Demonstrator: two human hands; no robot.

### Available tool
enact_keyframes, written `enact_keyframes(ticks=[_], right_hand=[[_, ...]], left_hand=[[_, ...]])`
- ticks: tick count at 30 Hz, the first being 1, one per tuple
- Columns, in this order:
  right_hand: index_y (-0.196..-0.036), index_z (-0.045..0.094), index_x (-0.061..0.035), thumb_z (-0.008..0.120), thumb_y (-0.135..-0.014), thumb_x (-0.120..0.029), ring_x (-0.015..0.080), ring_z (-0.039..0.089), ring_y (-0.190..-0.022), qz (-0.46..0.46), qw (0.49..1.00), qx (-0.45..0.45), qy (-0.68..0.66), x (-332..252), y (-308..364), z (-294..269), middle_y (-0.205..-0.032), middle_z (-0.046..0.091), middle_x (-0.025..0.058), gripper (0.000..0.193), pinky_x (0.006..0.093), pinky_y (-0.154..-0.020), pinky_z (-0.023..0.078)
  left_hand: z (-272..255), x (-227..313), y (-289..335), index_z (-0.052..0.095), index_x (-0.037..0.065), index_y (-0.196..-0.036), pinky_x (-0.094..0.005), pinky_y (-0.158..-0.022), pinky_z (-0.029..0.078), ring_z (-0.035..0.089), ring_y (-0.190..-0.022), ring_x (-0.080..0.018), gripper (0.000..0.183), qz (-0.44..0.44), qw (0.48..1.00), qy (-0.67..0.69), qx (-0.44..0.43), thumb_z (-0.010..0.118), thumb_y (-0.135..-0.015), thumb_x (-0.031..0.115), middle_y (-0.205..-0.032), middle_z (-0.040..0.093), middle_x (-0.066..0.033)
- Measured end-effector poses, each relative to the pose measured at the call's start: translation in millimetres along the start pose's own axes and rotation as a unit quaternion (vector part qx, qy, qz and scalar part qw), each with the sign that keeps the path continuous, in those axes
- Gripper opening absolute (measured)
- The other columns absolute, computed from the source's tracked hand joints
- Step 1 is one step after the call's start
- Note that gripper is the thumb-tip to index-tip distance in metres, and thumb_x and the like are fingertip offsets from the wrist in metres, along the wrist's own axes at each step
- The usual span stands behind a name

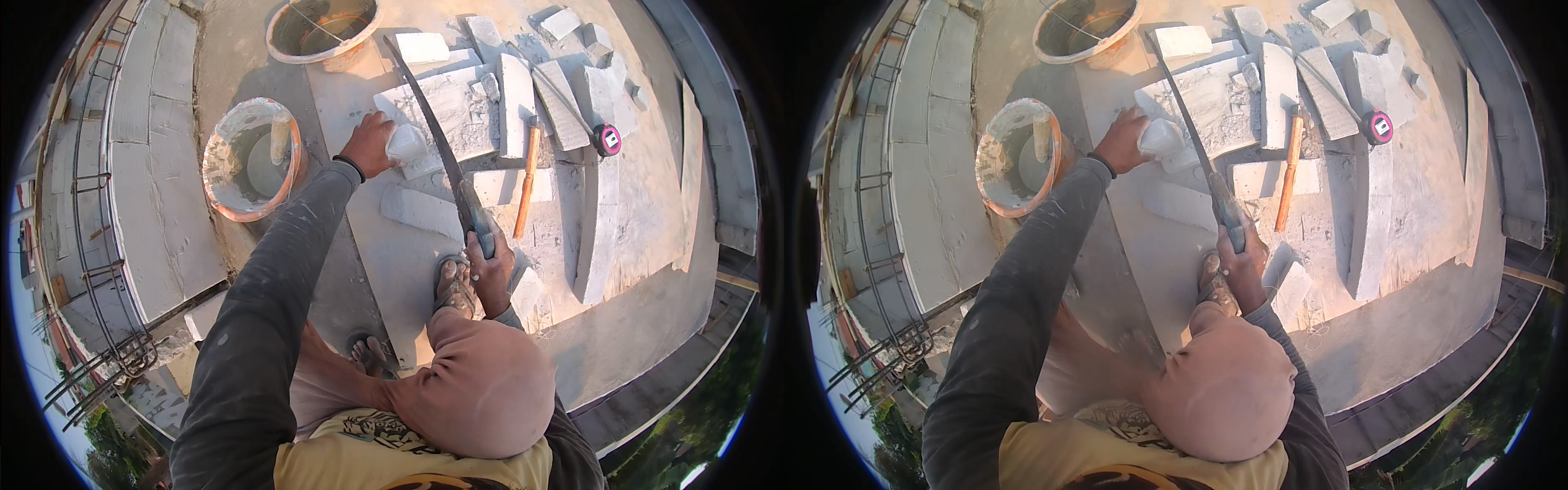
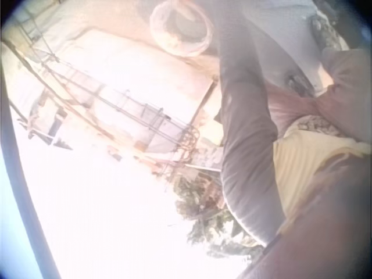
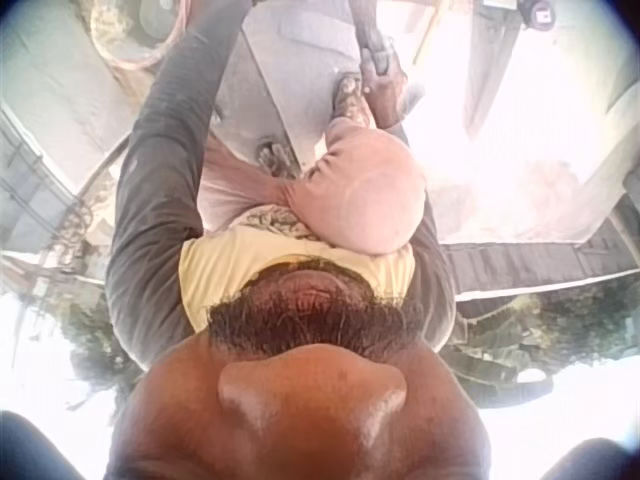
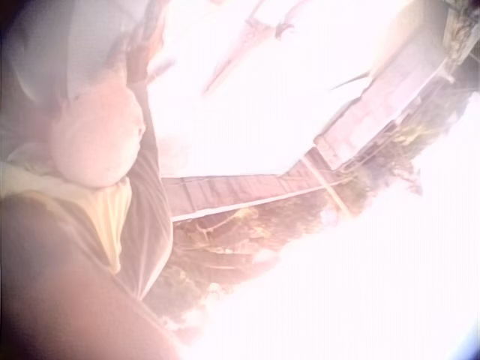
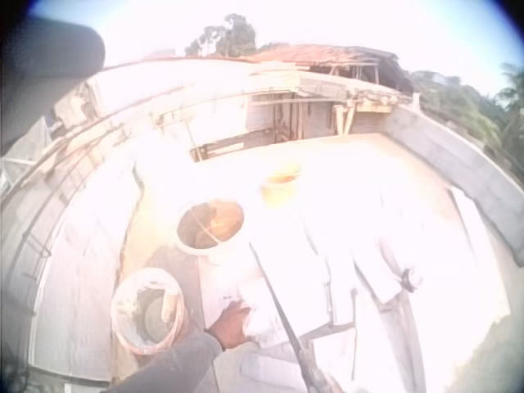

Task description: The person applies mortar to small white bricks using a trowel and places them onto a wall structure.

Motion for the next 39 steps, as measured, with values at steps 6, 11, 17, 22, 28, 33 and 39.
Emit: enact_keyframes(ticks=[6,11,17,22,28,33,39], right_hand=[[-0.133,0.054,0.0028,0.068,-0.09,-0.01,0.0165,0.068,-0.064,-0.056,0.998,0.025,0.013,-13,-9,-3,-0.076,0.067,0.0135,0.047,0.0312,-0.059,0.054],[-0.129,0.056,0.0049,0.07,-0.084,-0.008,0.0279,0.07,-0.071,-0.138,0.986,0.025,0.086,-2,-2,-4,-0.085,0.069,0.0212,0.049,0.0361,-0.066,0.056],[-0.127,0.055,0.0065,0.07,-0.083,-0.009,0.0333,0.071,-0.073,-0.083,0.996,0.015,0.022,1,-4,14,-0.089,0.069,0.0239,0.049,0.0373,-0.067,0.056],[-0.133,0.052,0.0028,0.067,-0.086,-0.013,0.0366,0.07,-0.085,-0.015,0.998,-0.056,0.013,3,-17,22,-0.098,0.068,0.0258,0.052,0.0399,-0.074,0.056],[-0.141,0.045,0.001,0.066,-0.086,-0.017,0.0403,0.066,-0.102,-0.055,0.996,-0.064,-0.029,9,-47,24,-0.122,0.061,0.0286,0.062,0.0437,-0.088,0.053],[-0.138,0.046,0.0039,0.067,-0.086,-0.017,0.04,0.066,-0.1,-0.028,0.993,-0.1,-0.054,14,-19,5,-0.114,0.065,0.0271,0.06,0.0426,-0.086,0.054],[-0.138,0.047,0.0039,0.068,-0.082,-0.014,0.0392,0.068,-0.087,-0.104,0.993,-0.031,-0.048,12,-34,20,-0.106,0.067,0.0257,0.062,0.0437,-0.077,0.055]], left_hand=[[1,28,-18,0.051,0.007,-0.115,-0.047,-0.088,0.049,0.054,-0.111,-0.0352,0.049,0.037,0.986,-0.155,0.047,0.075,-0.073,0.009,-0.116,0.054,-0.0172],[1,39,-22,0.046,0.007,-0.115,-0.0478,-0.082,0.051,0.06,-0.102,-0.0347,0.051,-0.01,0.987,-0.159,-0.007,0.075,-0.073,0.009,-0.112,0.056,-0.0146],[1,42,-29,0.045,0.007,-0.118,-0.0483,-0.082,0.05,0.059,-0.102,-0.0359,0.054,-0.019,0.982,-0.184,-0.031,0.077,-0.074,0.012,-0.112,0.056,-0.0146],[3,40,-26,0.044,0.005,-0.119,-0.0492,-0.082,0.049,0.058,-0.103,-0.0383,0.055,-0.021,0.987,-0.155,-0.027,0.077,-0.076,0.014,-0.111,0.056,-0.0172],[1,43,-35,0.043,0.002,-0.118,-0.0495,-0.084,0.048,0.056,-0.103,-0.0413,0.056,-0.005,0.992,-0.124,-0.021,0.079,-0.076,0.014,-0.11,0.056,-0.0204],[-2,43,-34,0.043,0.001,-0.119,-0.0491,-0.085,0.048,0.056,-0.103,-0.0412,0.057,-0.013,0.99,-0.137,-0.028,0.079,-0.077,0.015,-0.111,0.056,-0.0208],[-5,48,-37,0.042,0.0,-0.122,-0.0484,-0.086,0.048,0.056,-0.104,-0.0412,0.06,-0.027,0.988,-0.145,-0.055,0.079,-0.077,0.015,-0.113,0.056,-0.0217]])
Point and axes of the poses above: each hand's wrist, its own y-axis away from the middle knuckle, its own z-axis out of the palm, x = y × z, the point moved 1 cm from there along -y, towards the middle knuckle
